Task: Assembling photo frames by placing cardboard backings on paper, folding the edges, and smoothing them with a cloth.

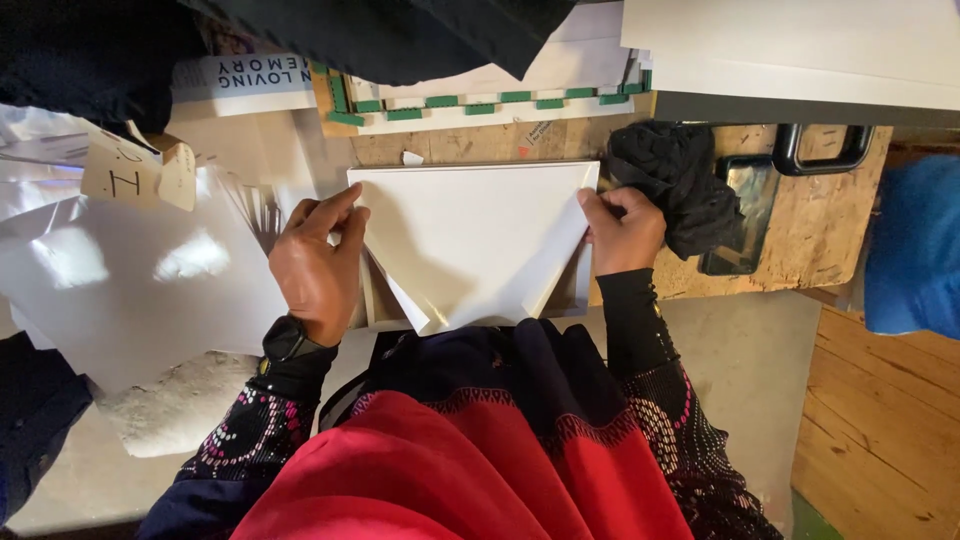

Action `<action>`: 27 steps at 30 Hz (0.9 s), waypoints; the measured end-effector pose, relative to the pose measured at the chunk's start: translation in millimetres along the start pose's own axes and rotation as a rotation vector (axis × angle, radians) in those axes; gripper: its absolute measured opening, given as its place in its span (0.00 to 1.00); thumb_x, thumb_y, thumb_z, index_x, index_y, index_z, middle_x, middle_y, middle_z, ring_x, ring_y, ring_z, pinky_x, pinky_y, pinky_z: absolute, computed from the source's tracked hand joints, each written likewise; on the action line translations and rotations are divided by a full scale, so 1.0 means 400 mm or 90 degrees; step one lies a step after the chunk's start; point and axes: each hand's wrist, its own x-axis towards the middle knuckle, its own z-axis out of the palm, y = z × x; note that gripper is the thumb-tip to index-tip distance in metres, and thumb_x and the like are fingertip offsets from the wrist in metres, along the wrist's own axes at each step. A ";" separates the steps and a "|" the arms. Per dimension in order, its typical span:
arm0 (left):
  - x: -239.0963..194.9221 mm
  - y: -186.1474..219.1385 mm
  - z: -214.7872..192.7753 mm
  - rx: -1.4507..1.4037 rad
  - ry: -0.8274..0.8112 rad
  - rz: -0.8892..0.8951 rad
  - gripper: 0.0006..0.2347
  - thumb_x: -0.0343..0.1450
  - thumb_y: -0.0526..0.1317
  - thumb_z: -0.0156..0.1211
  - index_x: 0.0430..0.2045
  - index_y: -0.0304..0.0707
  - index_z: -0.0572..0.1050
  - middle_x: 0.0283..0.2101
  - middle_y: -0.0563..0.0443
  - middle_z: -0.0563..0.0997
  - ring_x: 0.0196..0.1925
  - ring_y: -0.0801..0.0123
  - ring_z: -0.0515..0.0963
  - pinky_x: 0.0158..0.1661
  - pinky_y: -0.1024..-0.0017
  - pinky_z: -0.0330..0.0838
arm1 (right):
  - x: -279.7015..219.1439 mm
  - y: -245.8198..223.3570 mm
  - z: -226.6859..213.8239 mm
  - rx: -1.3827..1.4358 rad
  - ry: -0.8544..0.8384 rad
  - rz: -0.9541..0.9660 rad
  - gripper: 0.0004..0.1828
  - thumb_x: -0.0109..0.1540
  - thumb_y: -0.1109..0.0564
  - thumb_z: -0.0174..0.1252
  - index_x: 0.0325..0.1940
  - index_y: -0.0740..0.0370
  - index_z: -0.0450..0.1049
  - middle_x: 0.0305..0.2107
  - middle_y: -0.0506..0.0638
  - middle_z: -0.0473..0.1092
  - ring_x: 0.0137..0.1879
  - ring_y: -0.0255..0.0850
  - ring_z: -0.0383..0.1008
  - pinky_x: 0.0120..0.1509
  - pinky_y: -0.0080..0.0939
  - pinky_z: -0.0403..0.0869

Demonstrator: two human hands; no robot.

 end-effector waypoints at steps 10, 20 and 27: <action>0.001 -0.003 0.003 -0.001 -0.003 -0.001 0.10 0.69 0.33 0.66 0.42 0.48 0.82 0.27 0.54 0.77 0.30 0.63 0.81 0.36 0.68 0.72 | -0.001 -0.015 -0.005 -0.004 -0.023 -0.016 0.12 0.56 0.59 0.68 0.30 0.72 0.76 0.18 0.61 0.67 0.21 0.47 0.74 0.21 0.41 0.79; 0.005 0.015 -0.009 0.023 -0.008 0.010 0.10 0.67 0.36 0.66 0.40 0.51 0.81 0.26 0.51 0.76 0.30 0.56 0.82 0.32 0.62 0.74 | 0.039 0.070 -0.005 0.012 -0.046 -0.016 0.10 0.56 0.60 0.70 0.31 0.70 0.76 0.20 0.62 0.66 0.19 0.49 0.72 0.20 0.43 0.78; -0.001 0.003 -0.005 0.055 0.004 -0.025 0.09 0.68 0.38 0.64 0.40 0.55 0.80 0.26 0.57 0.75 0.29 0.60 0.82 0.30 0.66 0.74 | 0.007 0.017 -0.011 0.010 -0.030 -0.041 0.12 0.57 0.61 0.71 0.35 0.73 0.75 0.18 0.65 0.64 0.20 0.53 0.73 0.22 0.43 0.80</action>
